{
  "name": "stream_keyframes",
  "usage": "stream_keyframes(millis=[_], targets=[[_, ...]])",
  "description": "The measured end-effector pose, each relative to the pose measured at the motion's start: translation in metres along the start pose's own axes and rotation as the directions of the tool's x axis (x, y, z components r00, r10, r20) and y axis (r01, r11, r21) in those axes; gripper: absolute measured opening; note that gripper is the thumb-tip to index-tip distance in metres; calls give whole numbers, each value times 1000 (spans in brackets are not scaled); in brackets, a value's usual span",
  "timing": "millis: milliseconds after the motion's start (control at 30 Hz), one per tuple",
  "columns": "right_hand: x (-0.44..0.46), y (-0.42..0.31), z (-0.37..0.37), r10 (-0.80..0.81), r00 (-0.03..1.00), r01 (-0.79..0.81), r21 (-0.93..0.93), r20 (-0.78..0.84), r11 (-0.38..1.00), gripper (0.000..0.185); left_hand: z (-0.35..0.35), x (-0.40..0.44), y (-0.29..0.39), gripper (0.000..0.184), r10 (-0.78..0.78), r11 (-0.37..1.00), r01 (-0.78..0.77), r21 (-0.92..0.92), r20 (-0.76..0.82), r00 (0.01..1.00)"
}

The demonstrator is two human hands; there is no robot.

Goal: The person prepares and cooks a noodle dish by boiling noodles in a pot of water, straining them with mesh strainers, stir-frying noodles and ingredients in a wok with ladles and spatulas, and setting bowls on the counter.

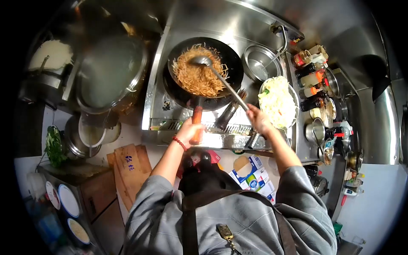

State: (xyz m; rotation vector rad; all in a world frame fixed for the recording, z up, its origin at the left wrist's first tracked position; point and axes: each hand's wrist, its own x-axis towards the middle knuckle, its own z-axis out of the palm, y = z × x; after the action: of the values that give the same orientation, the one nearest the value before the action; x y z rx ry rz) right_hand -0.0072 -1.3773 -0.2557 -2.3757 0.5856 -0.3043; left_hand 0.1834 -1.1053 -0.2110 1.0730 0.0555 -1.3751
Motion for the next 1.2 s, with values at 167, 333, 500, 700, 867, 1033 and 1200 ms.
stream_keyframes(millis=[167,333,500,700,867,1033,1200], targets=[[31,-158,-24,615,751,-657,371,241,656,42,-1,-3,1,23,-11,1000,11,-8,47,999],[-18,-129,34,-36,998,36,11,59,999,40,-4,-9,4,23,23,999,-23,45,10,1000],[-122,-123,-129,344,872,-197,-394,348,898,46,-9,-95,10,63,-13,999,9,42,102,995],[-15,-59,-112,133,959,-31,-372,252,928,34,5,-40,-1,16,39,999,-37,-29,85,996],[-28,-157,-175,308,941,-191,-531,139,825,32,-1,-98,-23,22,-17,999,20,-27,81,997],[-62,-166,-188,486,833,-384,-354,266,853,33,9,-26,12,20,2,999,-1,-37,30,1000],[4,-137,-145,641,736,-595,-243,217,766,33,5,-4,1,22,22,999,-21,30,-10,1000]])
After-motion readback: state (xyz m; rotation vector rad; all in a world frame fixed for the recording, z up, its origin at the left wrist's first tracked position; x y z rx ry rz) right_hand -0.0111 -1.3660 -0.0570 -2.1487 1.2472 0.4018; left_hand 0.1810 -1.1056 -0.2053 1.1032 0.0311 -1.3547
